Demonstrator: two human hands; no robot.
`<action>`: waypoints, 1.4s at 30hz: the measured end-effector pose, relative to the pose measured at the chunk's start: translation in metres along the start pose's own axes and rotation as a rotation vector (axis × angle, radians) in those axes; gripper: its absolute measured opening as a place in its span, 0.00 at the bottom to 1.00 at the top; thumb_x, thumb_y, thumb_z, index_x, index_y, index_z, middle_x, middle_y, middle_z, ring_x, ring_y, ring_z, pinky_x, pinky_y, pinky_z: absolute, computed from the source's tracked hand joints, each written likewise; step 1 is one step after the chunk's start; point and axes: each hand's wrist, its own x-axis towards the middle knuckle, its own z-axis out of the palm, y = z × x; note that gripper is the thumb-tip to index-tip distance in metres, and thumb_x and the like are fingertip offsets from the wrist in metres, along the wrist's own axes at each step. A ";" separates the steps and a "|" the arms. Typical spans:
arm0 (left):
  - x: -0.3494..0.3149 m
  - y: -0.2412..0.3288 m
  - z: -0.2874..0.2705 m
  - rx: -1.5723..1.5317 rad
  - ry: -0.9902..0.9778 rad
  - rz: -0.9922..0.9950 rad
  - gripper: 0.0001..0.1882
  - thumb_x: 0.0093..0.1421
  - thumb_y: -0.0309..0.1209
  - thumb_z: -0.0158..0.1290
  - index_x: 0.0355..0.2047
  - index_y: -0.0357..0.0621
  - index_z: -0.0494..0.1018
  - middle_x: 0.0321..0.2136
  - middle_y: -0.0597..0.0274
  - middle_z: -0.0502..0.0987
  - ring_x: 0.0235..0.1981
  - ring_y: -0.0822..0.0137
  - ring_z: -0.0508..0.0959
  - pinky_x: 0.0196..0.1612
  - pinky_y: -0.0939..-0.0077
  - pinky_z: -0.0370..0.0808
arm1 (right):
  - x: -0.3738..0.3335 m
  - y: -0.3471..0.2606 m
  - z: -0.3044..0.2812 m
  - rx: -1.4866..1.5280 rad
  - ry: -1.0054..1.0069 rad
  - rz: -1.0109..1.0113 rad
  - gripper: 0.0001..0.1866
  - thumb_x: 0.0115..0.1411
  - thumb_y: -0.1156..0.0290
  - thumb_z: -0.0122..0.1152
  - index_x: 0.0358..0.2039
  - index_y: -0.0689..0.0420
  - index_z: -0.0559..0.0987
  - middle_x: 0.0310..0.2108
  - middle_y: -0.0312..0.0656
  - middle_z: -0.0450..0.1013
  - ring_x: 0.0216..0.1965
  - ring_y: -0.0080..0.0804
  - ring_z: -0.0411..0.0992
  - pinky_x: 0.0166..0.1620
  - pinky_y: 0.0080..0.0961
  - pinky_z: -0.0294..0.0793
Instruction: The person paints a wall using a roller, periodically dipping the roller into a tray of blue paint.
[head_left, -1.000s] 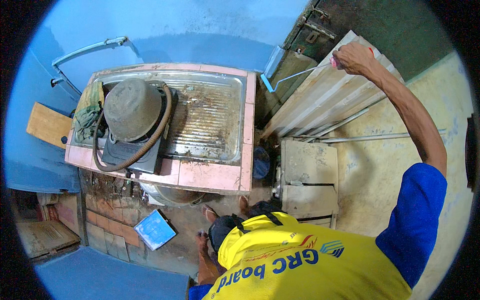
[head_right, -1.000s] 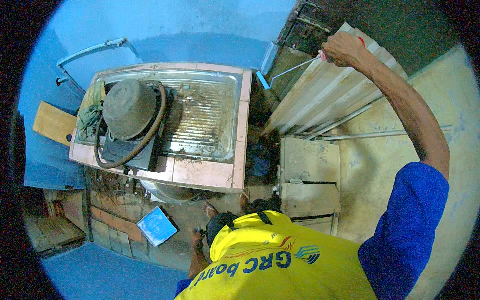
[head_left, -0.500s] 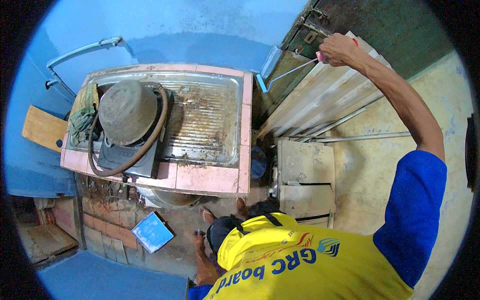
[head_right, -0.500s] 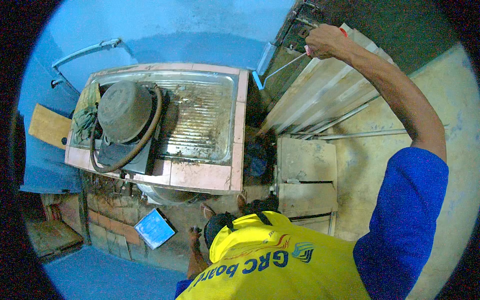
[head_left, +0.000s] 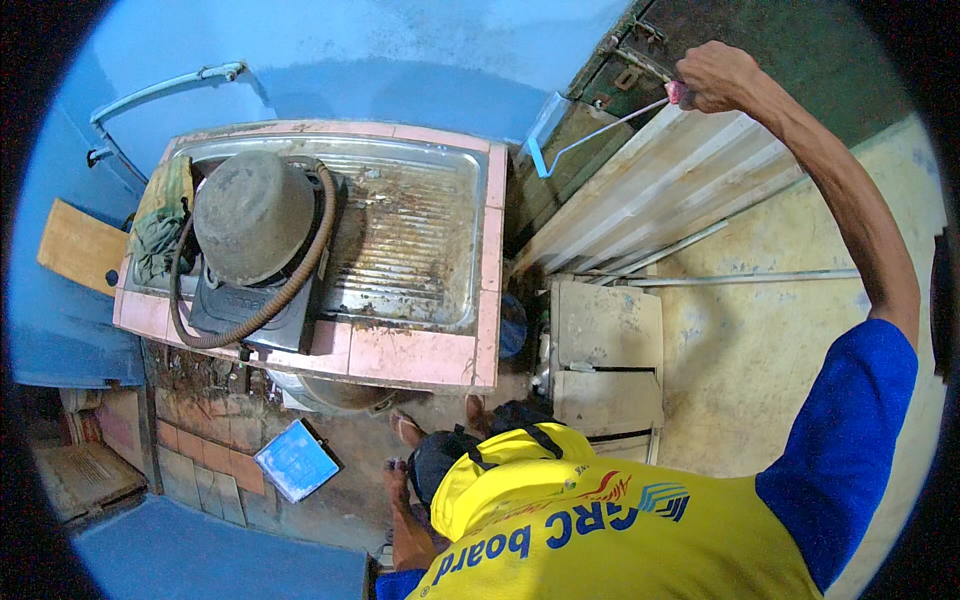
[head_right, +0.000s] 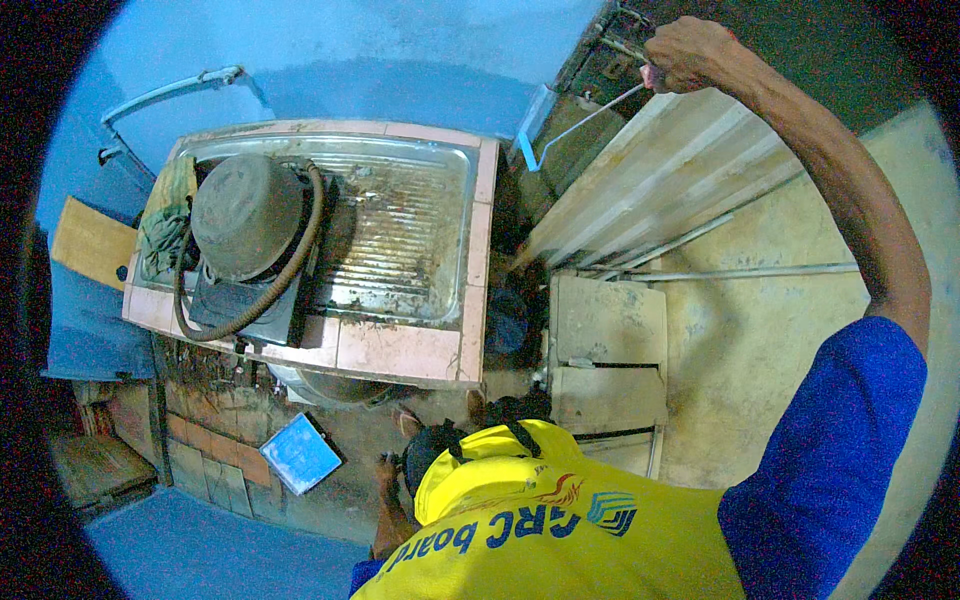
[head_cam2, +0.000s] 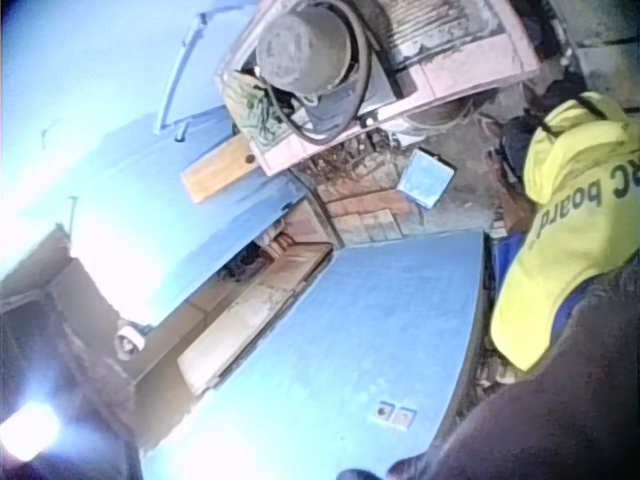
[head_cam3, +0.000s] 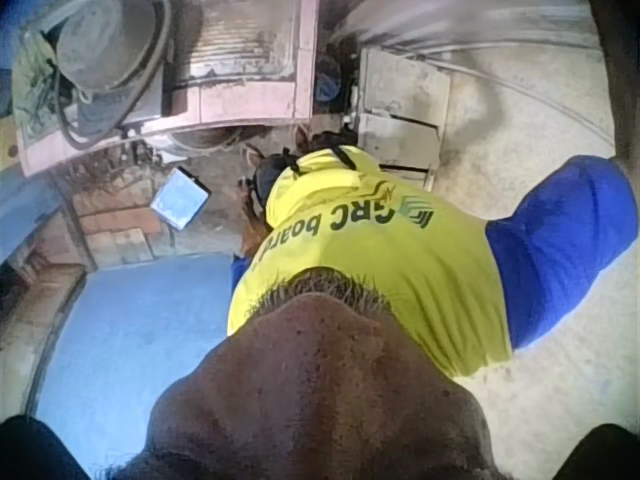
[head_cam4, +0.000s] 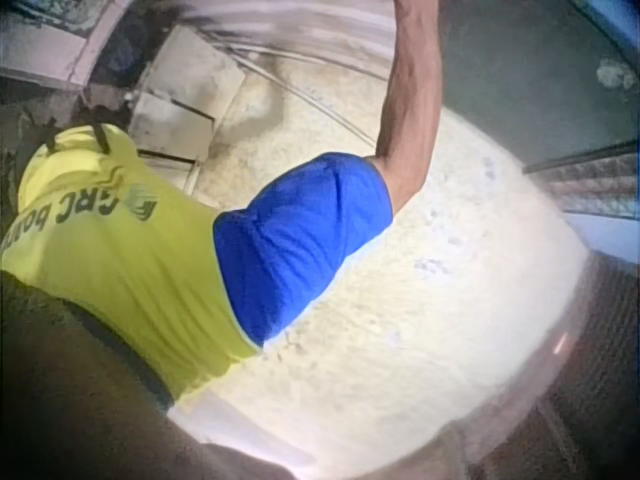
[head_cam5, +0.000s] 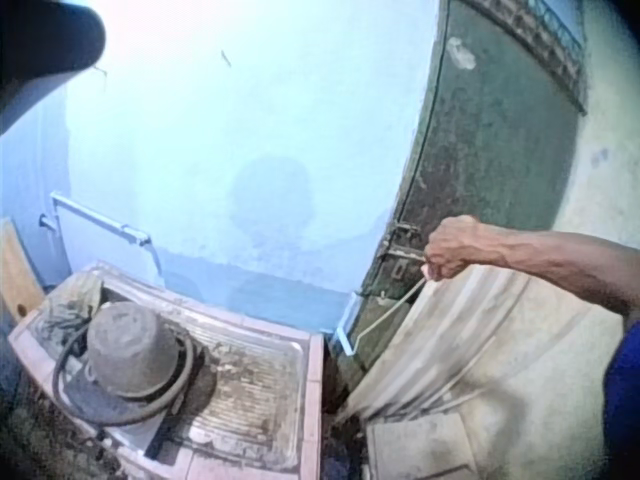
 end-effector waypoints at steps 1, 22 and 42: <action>-0.002 0.002 0.000 -0.014 -0.031 0.038 0.04 0.62 0.30 0.49 0.32 0.44 0.67 0.24 0.66 0.70 0.25 0.70 0.73 0.26 0.75 0.70 | 0.005 -0.002 0.003 -0.008 -0.028 -0.033 0.19 0.54 0.57 0.53 0.22 0.62 0.79 0.24 0.53 0.76 0.29 0.50 0.77 0.33 0.42 0.77; 0.018 -0.003 0.006 -0.144 -0.014 0.093 0.01 0.58 0.25 0.47 0.31 0.43 0.67 0.23 0.64 0.70 0.23 0.68 0.71 0.26 0.72 0.71 | -0.040 0.020 -0.048 -0.058 0.047 0.100 0.18 0.52 0.59 0.60 0.22 0.63 0.78 0.28 0.55 0.75 0.34 0.52 0.76 0.38 0.41 0.76; 0.035 -0.021 -0.039 0.080 -0.142 0.321 0.04 0.58 0.28 0.51 0.32 0.43 0.68 0.22 0.66 0.70 0.23 0.71 0.70 0.25 0.75 0.68 | -0.131 0.049 -0.097 -0.070 0.179 0.247 0.15 0.50 0.60 0.62 0.26 0.61 0.77 0.24 0.55 0.73 0.30 0.54 0.73 0.34 0.45 0.71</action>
